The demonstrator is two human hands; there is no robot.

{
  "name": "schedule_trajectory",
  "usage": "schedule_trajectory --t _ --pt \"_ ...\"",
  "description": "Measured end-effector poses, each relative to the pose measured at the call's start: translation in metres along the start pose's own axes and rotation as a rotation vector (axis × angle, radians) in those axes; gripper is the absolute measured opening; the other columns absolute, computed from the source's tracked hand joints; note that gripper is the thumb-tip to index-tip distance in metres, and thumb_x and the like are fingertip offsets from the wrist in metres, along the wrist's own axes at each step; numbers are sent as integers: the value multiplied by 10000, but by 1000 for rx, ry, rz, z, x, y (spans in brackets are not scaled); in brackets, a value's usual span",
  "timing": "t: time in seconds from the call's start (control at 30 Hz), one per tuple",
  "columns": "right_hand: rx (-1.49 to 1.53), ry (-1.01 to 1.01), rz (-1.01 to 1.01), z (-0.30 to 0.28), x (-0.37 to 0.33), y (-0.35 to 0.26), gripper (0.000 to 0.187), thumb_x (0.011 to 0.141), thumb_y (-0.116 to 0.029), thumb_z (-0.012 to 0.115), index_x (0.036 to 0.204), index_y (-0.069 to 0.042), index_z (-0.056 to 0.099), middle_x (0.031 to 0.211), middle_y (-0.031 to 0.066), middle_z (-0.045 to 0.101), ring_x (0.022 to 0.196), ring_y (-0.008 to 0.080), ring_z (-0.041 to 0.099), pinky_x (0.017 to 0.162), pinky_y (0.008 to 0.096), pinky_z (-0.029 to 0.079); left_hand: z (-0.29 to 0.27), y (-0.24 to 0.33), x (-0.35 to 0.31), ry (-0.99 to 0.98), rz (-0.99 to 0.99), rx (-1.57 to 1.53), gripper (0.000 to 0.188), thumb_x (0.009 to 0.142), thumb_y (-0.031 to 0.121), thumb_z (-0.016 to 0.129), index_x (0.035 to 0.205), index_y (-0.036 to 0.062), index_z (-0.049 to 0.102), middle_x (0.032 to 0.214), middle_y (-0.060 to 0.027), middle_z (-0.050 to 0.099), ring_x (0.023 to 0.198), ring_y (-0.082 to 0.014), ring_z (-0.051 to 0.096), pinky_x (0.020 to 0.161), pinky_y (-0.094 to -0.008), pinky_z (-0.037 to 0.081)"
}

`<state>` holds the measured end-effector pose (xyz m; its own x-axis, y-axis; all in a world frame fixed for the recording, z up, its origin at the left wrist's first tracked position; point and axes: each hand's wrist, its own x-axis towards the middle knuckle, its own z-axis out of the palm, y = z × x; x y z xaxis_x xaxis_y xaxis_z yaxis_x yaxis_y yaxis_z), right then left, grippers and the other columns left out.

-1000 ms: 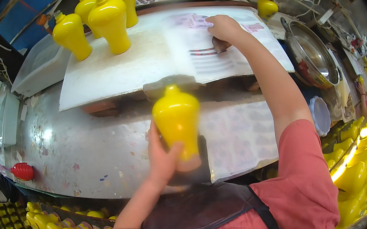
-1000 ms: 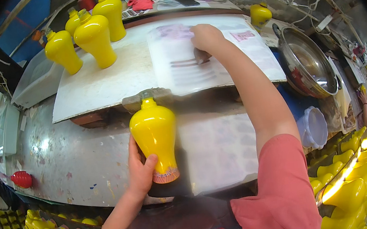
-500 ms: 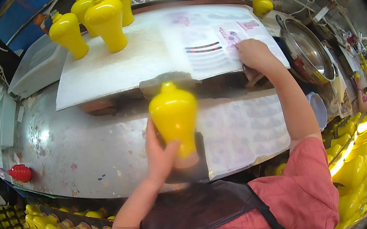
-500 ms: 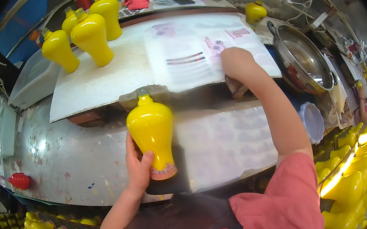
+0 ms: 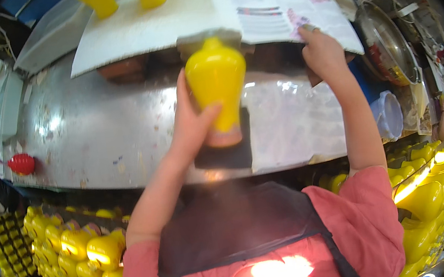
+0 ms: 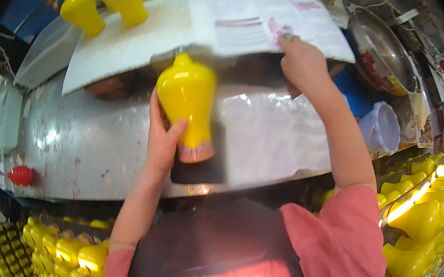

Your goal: The person scrubs the exterior of a yellow ceramic vase with a small abrasive pad, then wipes the neck and rim with a cloth. They place the cleaned vase on a nearby tray and repeat the process with another vase.

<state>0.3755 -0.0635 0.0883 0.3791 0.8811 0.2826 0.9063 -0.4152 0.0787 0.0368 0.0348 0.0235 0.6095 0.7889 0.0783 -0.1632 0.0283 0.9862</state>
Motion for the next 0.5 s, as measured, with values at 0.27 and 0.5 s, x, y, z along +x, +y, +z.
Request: schedule_trajectory --t 0.27,0.5 --pt "13 281 -134 17 -7 25 163 933 -299 720 1053 -220 795 899 139 744 858 344 720 769 441 582 -5 20 7 -92 -182 -409 832 1041 202 568 1683 183 38 1637 -109 337 1469 -270 405 1210 -406 333" --pt "642 -241 118 -59 6 9 266 995 -238 689 1050 15 750 878 46 743 767 99 643 736 266 497 -4 17 7 -131 -139 -331 897 962 158 693 1666 137 137 1589 -117 395 1449 -271 431 1198 -401 353"
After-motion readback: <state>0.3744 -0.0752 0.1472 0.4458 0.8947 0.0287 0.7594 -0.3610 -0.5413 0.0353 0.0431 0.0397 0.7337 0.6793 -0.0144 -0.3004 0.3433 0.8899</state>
